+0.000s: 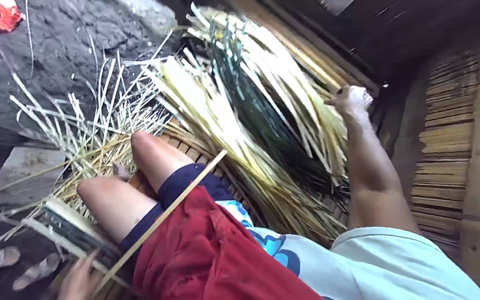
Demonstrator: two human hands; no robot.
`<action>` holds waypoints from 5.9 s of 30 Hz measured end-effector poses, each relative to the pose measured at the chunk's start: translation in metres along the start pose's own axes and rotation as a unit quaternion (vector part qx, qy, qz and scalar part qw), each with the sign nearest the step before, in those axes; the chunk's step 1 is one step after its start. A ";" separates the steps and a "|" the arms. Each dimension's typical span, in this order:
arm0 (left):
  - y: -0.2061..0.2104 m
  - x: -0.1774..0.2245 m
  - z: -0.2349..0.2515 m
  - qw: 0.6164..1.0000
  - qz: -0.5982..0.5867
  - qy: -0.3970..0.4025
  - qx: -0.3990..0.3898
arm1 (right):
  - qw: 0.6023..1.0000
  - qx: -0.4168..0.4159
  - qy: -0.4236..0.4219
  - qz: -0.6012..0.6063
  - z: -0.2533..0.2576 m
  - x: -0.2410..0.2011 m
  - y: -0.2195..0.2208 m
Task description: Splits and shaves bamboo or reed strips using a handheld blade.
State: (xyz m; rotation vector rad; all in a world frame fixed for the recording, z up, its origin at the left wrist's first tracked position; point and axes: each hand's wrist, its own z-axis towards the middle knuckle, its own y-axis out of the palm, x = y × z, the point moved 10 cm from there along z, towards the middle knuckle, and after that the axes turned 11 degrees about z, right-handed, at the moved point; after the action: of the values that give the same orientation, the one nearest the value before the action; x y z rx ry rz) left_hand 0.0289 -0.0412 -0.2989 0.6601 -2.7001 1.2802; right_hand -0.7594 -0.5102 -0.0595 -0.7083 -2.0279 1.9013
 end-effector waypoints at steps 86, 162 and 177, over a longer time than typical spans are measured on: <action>-0.158 0.333 -0.046 0.835 -0.440 0.316 0.100 | 0.547 -0.626 -0.432 0.350 -0.423 -0.252 0.084; -0.155 0.164 0.102 0.358 -0.888 -0.058 0.283 | 0.467 -0.577 -0.530 0.409 -0.395 -0.257 0.046; -0.133 0.245 0.083 0.410 -0.896 -0.037 0.165 | 0.565 -0.565 -0.463 0.384 -0.411 -0.280 0.111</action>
State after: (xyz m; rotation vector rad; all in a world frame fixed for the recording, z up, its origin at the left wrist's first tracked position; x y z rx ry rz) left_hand -0.1281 -0.2627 -0.1952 2.3628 -0.2647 0.7164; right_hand -0.2943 -0.3038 -0.0911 -1.0558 -4.3202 0.8283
